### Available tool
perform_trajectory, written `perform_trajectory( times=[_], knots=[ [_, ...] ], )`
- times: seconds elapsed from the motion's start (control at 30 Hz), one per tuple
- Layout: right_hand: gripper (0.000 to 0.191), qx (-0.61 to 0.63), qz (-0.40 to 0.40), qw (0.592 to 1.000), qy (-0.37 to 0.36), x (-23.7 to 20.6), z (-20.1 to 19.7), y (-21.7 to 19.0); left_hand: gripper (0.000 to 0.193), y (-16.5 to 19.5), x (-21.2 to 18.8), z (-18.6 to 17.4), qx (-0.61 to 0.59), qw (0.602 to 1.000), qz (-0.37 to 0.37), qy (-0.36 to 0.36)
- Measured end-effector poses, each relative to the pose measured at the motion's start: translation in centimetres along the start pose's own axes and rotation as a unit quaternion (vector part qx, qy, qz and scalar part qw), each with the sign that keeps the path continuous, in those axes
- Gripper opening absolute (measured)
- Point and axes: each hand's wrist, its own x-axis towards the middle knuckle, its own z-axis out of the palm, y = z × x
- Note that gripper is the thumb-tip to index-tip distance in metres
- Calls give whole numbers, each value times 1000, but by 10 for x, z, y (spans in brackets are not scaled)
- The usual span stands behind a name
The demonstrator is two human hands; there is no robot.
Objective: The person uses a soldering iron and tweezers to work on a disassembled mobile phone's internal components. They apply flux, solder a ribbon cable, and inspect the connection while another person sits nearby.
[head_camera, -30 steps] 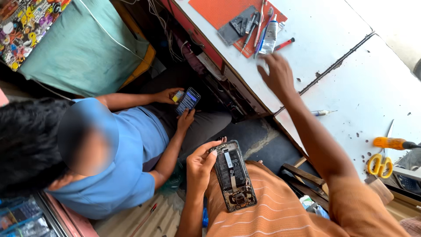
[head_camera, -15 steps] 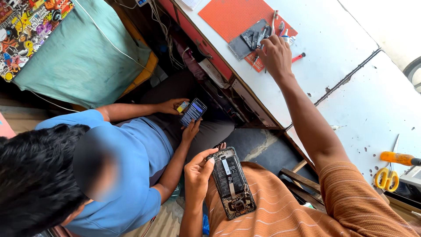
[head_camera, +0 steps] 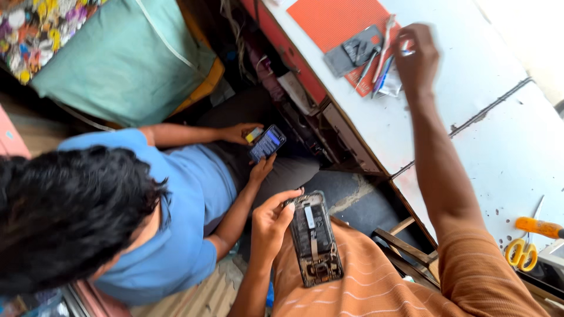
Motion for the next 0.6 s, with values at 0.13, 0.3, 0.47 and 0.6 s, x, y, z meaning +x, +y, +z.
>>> perform_trajectory(
  times=[0.13, 0.3, 0.47, 0.6],
  knots=[
    [33, 91, 1, 995, 43, -43, -55, 13, 28, -6, -3, 10, 32, 999, 10, -11],
    [18, 91, 129, 982, 105, -155, -150, -31, 30, -17, -2, 42, 35, 998, -9, -50],
    [22, 357, 418, 832, 78, -247, -213, -97, 28, -26, -4, 88, 14, 993, -41, -113],
    [12, 455, 516, 718, 108, -276, -258, -125, 28, -39, -13, 127, 35, 987, -41, -150]
  ],
)
